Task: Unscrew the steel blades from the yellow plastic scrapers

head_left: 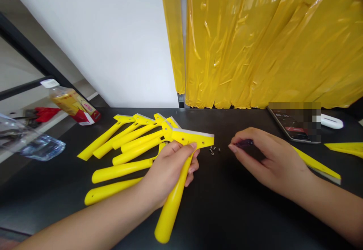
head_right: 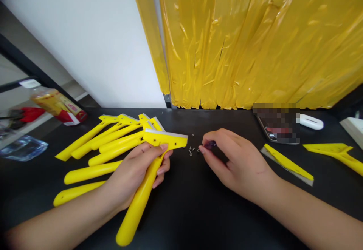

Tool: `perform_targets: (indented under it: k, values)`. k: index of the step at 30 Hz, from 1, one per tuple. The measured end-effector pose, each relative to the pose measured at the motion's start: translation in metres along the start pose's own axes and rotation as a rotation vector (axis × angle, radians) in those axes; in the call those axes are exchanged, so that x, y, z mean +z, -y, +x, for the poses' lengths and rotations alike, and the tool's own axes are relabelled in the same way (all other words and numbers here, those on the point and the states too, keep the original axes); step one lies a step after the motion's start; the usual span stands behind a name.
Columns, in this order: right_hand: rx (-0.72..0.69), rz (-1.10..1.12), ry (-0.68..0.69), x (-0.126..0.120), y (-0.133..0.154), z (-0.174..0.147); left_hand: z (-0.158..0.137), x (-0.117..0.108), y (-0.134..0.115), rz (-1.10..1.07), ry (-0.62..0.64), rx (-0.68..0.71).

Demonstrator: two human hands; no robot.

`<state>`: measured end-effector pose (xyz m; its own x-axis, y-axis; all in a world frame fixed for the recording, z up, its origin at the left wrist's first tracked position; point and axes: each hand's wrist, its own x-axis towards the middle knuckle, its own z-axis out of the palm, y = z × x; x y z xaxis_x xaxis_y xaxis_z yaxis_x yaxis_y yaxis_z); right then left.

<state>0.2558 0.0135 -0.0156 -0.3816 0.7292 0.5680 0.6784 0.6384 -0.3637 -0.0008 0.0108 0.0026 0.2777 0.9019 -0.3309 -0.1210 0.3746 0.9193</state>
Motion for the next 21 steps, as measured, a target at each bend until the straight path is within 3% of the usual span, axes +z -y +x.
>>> perform_targets:
  k: [8,13,18,21]
  values:
    - [-0.003,-0.054,-0.127,-0.007,0.003,0.002,-0.001,-0.001,0.002,-0.028,0.053,-0.023]
    - [0.041,-0.023,-0.197,-0.019,0.013,0.0,-0.003,0.001,0.001,-0.028,0.005,-0.098]
    - [0.188,0.243,-0.37,-0.017,0.035,-0.003,-0.004,-0.004,0.008,0.037,0.016,-0.135]
    - [0.206,0.384,-0.412,-0.011,0.043,-0.005,-0.006,-0.005,0.01,0.064,0.046,-0.164]
